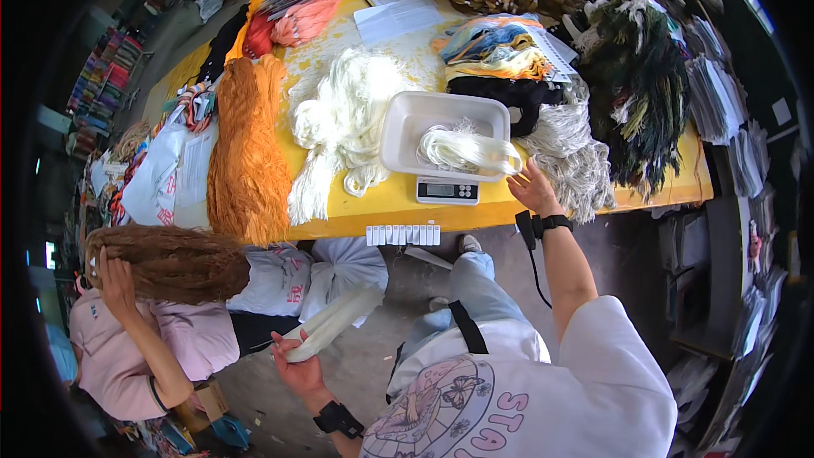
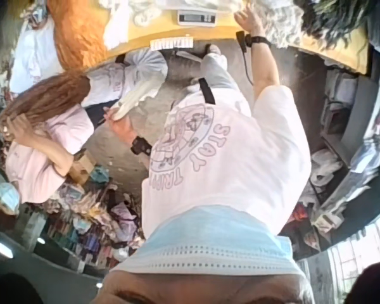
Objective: The person weighs bundles of white yarn on a digital scale, removes them, and ties a small paper tag from a row on the table onto each bundle. This process is repeated for several bundles of yarn.
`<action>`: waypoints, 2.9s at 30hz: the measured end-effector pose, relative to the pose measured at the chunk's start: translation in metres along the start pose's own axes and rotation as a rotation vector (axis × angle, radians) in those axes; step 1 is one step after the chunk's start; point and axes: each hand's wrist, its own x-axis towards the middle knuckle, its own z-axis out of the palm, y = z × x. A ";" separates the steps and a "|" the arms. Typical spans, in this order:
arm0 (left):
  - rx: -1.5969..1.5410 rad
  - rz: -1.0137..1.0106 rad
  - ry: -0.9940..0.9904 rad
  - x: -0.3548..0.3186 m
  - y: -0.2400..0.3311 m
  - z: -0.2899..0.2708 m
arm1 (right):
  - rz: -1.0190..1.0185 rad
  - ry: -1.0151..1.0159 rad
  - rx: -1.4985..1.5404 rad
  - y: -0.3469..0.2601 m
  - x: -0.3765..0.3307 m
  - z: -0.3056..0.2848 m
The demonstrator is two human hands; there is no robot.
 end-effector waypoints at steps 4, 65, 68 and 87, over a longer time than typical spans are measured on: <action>-0.021 -0.073 -0.041 0.000 -0.002 0.008 | 0.046 0.046 0.119 0.011 -0.004 -0.008; 0.794 0.145 -0.093 -0.075 -0.070 0.053 | -0.024 -0.789 -0.894 0.189 -0.300 0.227; 0.719 0.151 -0.086 -0.074 -0.065 0.055 | 0.014 -0.783 -0.856 0.191 -0.296 0.229; 0.169 0.007 -0.296 -0.050 -0.048 0.001 | 0.213 -0.913 -0.819 0.145 -0.314 0.284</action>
